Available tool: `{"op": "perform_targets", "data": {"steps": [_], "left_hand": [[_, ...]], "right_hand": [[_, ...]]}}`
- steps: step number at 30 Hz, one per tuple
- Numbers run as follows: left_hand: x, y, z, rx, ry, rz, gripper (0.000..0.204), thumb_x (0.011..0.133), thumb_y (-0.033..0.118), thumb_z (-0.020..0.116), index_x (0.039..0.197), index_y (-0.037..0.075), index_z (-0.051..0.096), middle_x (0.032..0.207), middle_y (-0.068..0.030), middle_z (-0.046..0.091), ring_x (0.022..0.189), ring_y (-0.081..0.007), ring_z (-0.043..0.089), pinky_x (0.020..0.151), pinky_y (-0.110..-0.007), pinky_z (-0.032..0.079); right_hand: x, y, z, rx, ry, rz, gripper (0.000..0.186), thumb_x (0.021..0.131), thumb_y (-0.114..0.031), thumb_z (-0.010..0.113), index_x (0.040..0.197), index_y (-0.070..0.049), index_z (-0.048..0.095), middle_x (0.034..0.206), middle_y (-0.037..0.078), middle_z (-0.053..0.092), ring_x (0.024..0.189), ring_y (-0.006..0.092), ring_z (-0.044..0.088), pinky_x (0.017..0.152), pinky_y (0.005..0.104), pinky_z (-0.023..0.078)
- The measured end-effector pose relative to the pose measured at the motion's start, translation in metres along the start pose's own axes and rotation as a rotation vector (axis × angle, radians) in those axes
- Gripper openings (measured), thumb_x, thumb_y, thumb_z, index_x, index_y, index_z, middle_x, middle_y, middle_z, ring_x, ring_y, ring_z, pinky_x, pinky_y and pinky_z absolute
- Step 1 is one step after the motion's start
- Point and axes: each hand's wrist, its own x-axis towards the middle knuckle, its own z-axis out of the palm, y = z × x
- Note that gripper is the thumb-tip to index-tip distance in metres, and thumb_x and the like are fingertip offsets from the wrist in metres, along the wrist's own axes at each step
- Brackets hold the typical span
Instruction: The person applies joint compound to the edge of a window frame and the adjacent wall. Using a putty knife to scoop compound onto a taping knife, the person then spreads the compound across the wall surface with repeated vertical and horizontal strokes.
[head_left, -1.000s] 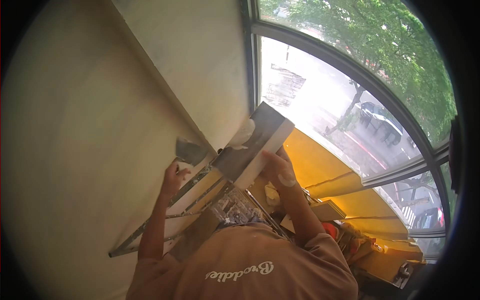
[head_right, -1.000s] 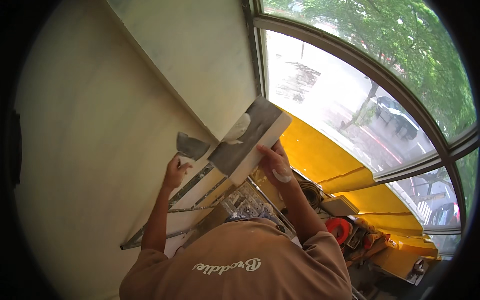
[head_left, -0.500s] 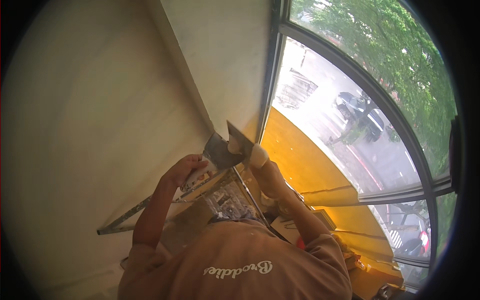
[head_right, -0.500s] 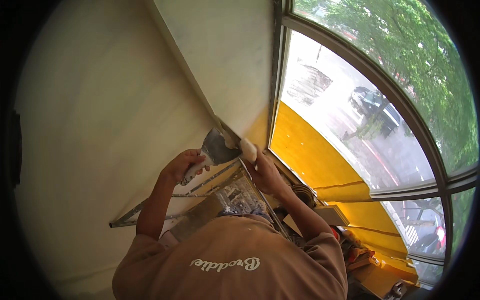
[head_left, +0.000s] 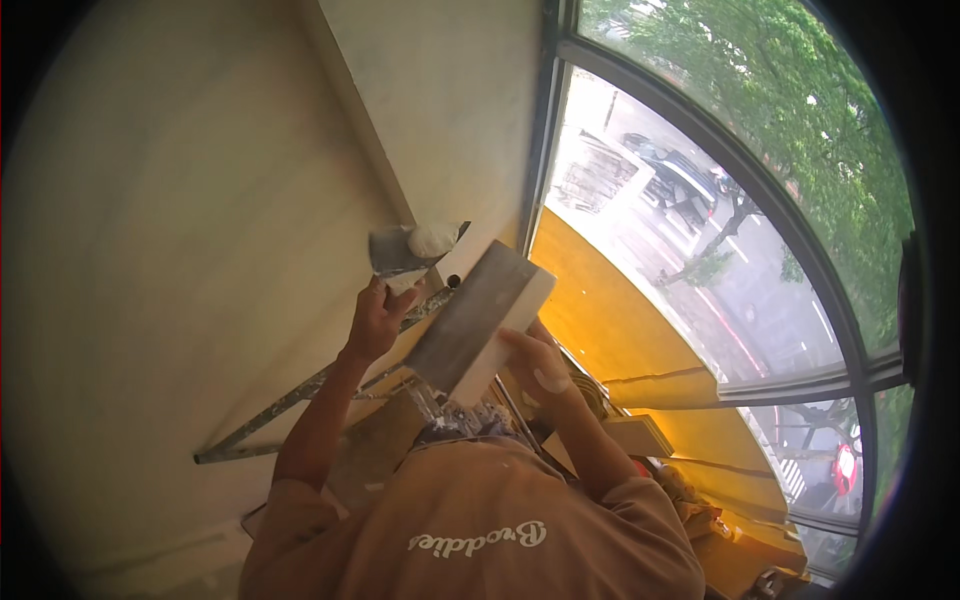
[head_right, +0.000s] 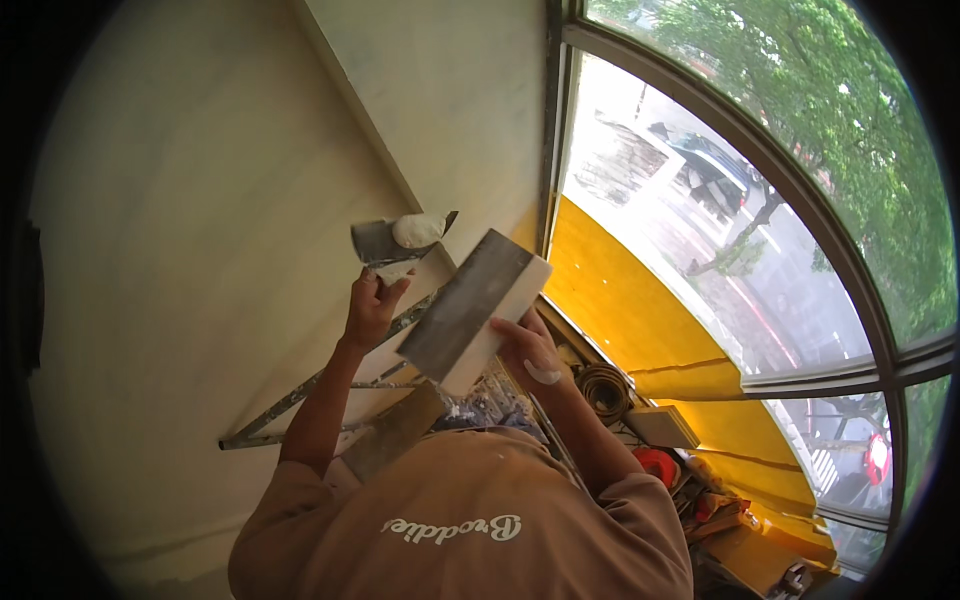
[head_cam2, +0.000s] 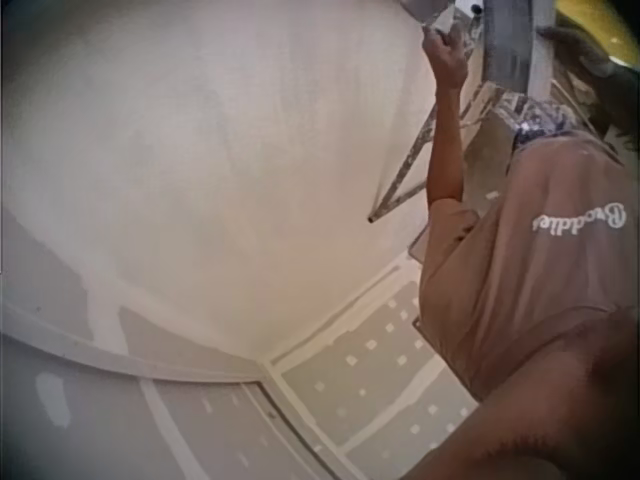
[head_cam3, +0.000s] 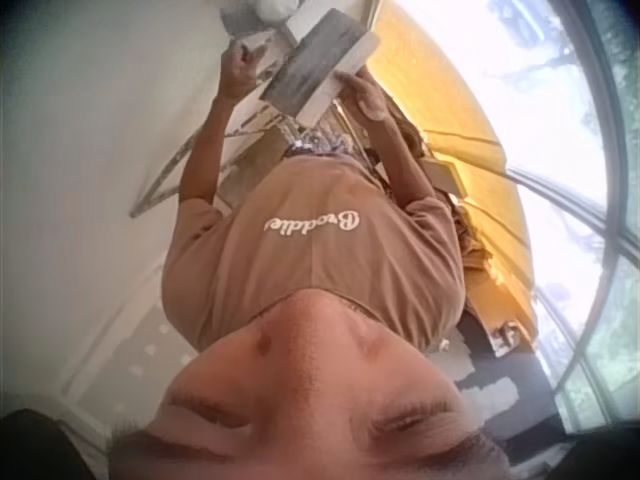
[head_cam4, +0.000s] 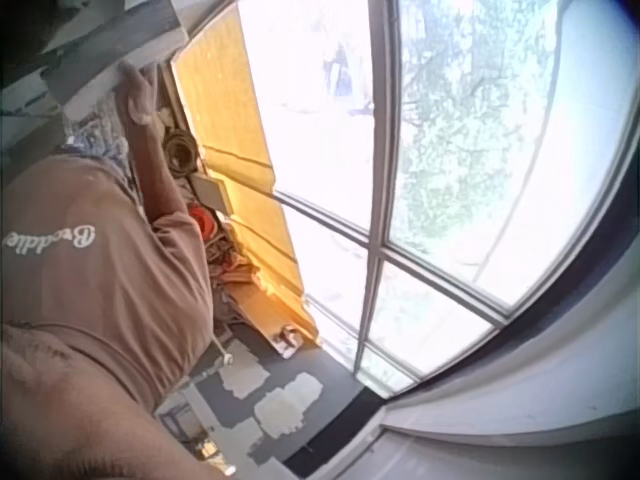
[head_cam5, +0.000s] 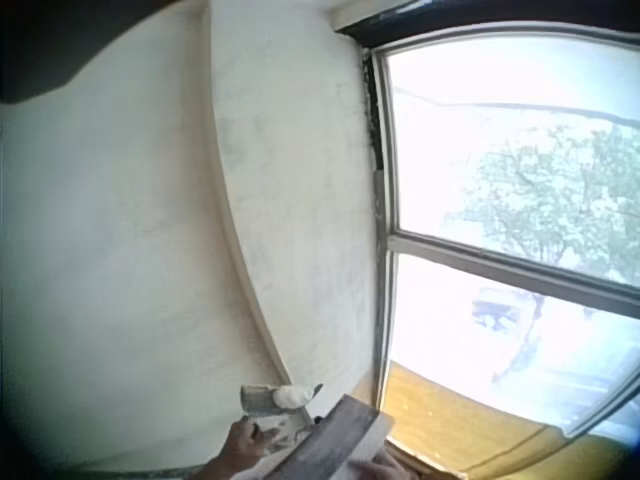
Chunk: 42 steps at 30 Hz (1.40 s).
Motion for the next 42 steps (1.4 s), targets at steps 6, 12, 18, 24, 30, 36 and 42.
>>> {"op": "perform_targets", "data": {"steps": [6,12,18,24,30,36,42], "left_hand": [[0.005,-0.006,0.003,0.353,-0.097,0.296,0.040,0.094,0.004,0.062,0.134,0.003,0.053,0.121,-0.0148,0.063,0.109,-0.0242,0.062,0.097,-0.036,0.049],[-0.023,-0.081,-0.024,0.628,-0.207,0.100,0.040,0.093,0.002,0.059,0.132,0.003,0.054,0.118,-0.0217,0.060,0.111,-0.0421,0.058,0.093,-0.045,0.049],[-0.093,-0.157,-0.054,0.597,-0.090,-0.247,0.027,0.094,0.018,0.065,0.107,-0.003,0.055,0.089,-0.0264,0.060,0.082,-0.0484,0.057,0.070,-0.054,0.044],[-0.100,-0.152,-0.077,0.461,-0.239,-0.384,0.026,0.091,0.015,0.069,0.099,-0.007,0.058,0.082,-0.0248,0.063,0.073,-0.0350,0.062,0.068,-0.044,0.048],[-0.113,-0.190,-0.129,0.416,-0.205,-0.416,0.029,0.090,0.018,0.072,0.084,-0.004,0.054,0.063,-0.0163,0.053,0.057,-0.0197,0.043,0.053,-0.040,0.040],[-0.124,-0.210,-0.181,0.446,-0.275,-0.584,0.031,0.090,0.016,0.071,0.078,-0.001,0.049,0.062,-0.0054,0.046,0.060,-0.0120,0.038,0.050,-0.036,0.034],[-0.128,-0.195,-0.184,0.454,-0.180,-0.798,0.019,0.089,0.010,0.071,0.088,-0.003,0.056,0.071,-0.0061,0.060,0.066,-0.0110,0.055,0.058,-0.031,0.045]], "right_hand": [[0.012,-0.002,0.033,0.236,-0.020,0.101,0.048,0.094,0.000,0.060,0.139,0.001,0.043,0.133,0.016,0.058,0.122,0.0285,0.059,0.109,0.0460,0.045],[0.014,-0.002,0.025,0.185,-0.020,0.016,0.051,0.094,0.001,0.060,0.141,-0.004,0.042,0.134,0.014,0.058,0.123,0.0281,0.058,0.108,0.0477,0.046],[0.048,0.018,-0.063,0.303,0.075,-0.037,0.056,0.091,0.000,0.060,0.143,-0.006,0.040,0.137,0.012,0.055,0.124,0.0287,0.057,0.108,0.0481,0.046],[0.157,0.023,-0.184,0.203,0.225,-0.108,0.052,0.088,-0.003,0.060,0.137,-0.008,0.046,0.128,0.013,0.059,0.119,0.0305,0.060,0.106,0.0517,0.048],[0.266,0.034,-0.299,0.105,0.518,-0.099,0.039,0.085,-0.003,0.061,0.123,-0.007,0.051,0.114,0.012,0.062,0.105,0.0318,0.064,0.097,0.0522,0.054],[0.345,0.078,-0.392,0.217,0.633,-0.089,0.042,0.083,-0.003,0.062,0.123,-0.009,0.051,0.110,0.011,0.061,0.102,0.0313,0.062,0.093,0.0519,0.054],[0.394,0.082,-0.410,-0.071,0.740,-0.061,0.055,0.082,-0.009,0.060,0.135,-0.012,0.046,0.120,0.011,0.058,0.108,0.0294,0.057,0.090,0.0504,0.050]]}}
